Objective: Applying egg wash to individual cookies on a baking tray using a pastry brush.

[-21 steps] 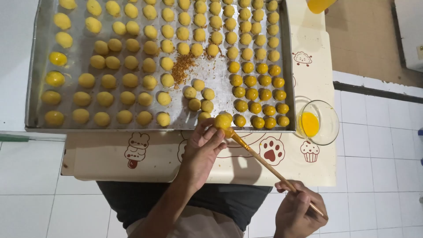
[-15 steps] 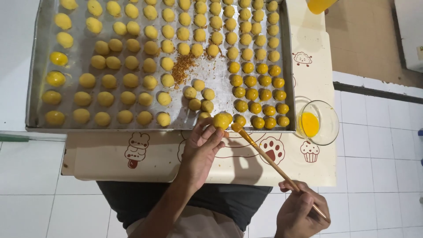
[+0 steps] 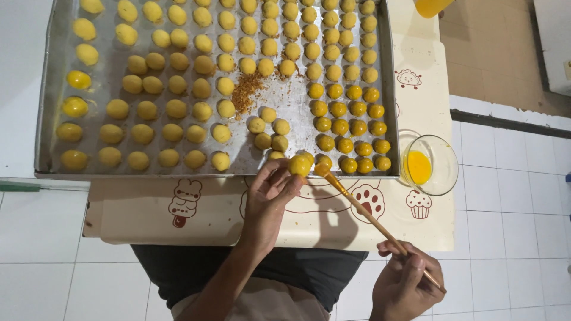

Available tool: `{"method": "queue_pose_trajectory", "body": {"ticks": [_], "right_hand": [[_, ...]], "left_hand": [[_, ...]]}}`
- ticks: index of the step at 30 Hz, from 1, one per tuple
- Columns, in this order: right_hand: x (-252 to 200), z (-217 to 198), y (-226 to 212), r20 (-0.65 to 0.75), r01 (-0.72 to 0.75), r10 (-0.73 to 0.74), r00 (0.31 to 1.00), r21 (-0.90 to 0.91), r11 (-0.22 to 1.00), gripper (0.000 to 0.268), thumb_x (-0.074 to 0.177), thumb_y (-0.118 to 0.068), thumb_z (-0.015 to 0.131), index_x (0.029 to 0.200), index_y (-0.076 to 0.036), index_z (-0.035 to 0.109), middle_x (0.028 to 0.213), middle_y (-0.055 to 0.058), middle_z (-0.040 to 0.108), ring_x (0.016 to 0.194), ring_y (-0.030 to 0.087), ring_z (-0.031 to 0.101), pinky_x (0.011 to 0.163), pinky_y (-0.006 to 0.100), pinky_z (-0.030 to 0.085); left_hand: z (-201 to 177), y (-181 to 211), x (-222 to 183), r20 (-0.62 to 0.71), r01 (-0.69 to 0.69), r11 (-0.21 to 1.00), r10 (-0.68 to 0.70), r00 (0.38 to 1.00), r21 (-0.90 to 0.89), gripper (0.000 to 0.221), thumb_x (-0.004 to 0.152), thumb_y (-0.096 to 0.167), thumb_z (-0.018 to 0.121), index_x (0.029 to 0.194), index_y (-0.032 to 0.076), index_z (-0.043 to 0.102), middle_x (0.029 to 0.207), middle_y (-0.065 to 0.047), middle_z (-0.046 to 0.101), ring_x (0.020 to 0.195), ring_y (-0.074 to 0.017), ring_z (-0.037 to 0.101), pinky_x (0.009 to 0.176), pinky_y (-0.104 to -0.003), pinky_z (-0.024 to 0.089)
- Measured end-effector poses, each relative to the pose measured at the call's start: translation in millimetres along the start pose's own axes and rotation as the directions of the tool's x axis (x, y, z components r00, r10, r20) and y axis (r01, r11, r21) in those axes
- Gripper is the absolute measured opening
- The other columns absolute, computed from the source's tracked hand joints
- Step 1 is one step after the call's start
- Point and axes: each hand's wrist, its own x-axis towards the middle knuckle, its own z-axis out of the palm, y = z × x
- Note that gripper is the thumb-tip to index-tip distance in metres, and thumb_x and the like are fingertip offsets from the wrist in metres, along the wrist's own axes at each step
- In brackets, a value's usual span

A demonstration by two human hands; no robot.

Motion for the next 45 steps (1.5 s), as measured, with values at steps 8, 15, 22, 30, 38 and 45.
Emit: {"method": "queue_pose_trajectory", "body": {"ticks": [8, 15, 22, 30, 38, 45], "right_hand": [[0, 8, -2, -0.009, -0.033, 0.033, 0.999, -0.012, 0.999, 0.025, 0.109, -0.020, 0.060, 0.100, 0.003, 0.061, 0.083, 0.022, 0.066, 0.069, 0.030, 0.069, 0.069, 0.036, 0.061], [7, -2, -8, -0.044, -0.046, 0.046, 0.998, -0.002, 0.999, 0.023, 0.112, -0.021, 0.055, 0.104, 0.001, 0.059, 0.083, 0.020, 0.065, 0.071, 0.031, 0.069, 0.069, 0.034, 0.060], [8, 2, -4, 0.020, -0.130, 0.129, 0.991, 0.053, 0.990, 0.024, 0.109, -0.019, 0.058, 0.100, 0.003, 0.060, 0.079, 0.024, 0.062, 0.068, 0.034, 0.067, 0.068, 0.037, 0.060], [11, -1, -3, 0.057, -0.234, 0.231, 0.971, 0.047, 0.971, 0.023, 0.111, -0.013, 0.056, 0.102, 0.008, 0.059, 0.083, 0.028, 0.065, 0.071, 0.035, 0.069, 0.073, 0.039, 0.061], [23, 19, -10, 0.106, -0.372, 0.360, 0.927, 0.125, 0.920, 0.026, 0.108, -0.018, 0.058, 0.106, 0.007, 0.064, 0.087, 0.023, 0.070, 0.074, 0.030, 0.067, 0.072, 0.033, 0.053], [40, 46, -11, 0.051, -0.391, 0.389, 0.920, 0.216, 0.895, 0.016, 0.105, -0.011, 0.062, 0.103, 0.004, 0.069, 0.088, 0.019, 0.073, 0.073, 0.026, 0.070, 0.069, 0.030, 0.059]], "left_hand": [[6, 11, -4, 0.019, -0.008, 0.998, 0.006, 1.000, 0.064, 0.039, 0.086, 0.015, 0.079, 0.121, 0.008, 0.064, 0.123, -0.012, 0.074, 0.122, -0.0225, 0.068, 0.107, -0.037, 0.054], [8, 11, -5, 0.019, -0.014, 0.993, 0.011, 1.000, 0.121, 0.048, 0.083, 0.016, 0.079, 0.127, 0.004, 0.061, 0.128, -0.015, 0.073, 0.122, -0.0234, 0.068, 0.108, -0.037, 0.055], [4, 8, -3, 0.004, -0.047, 0.988, 0.047, 0.999, 0.150, 0.047, 0.083, 0.015, 0.079, 0.125, 0.004, 0.062, 0.126, -0.013, 0.073, 0.121, -0.0207, 0.067, 0.106, -0.035, 0.055], [5, 5, 2, -0.017, -0.038, 0.984, 0.042, 0.999, 0.173, 0.050, 0.083, 0.015, 0.079, 0.127, 0.003, 0.060, 0.127, -0.013, 0.071, 0.120, -0.0194, 0.066, 0.107, -0.032, 0.053], [11, 21, 14, 0.047, -0.212, 0.785, 0.228, 0.973, 0.583, 0.046, 0.084, 0.035, 0.078, 0.121, 0.012, 0.065, 0.127, -0.007, 0.075, 0.121, -0.0199, 0.067, 0.100, -0.036, 0.049], [17, 37, 53, 0.308, -0.498, 0.462, 0.428, 0.850, 0.734, 0.031, 0.089, 0.016, 0.079, 0.116, 0.010, 0.066, 0.129, -0.011, 0.070, 0.122, -0.0260, 0.065, 0.108, -0.043, 0.049]]}}
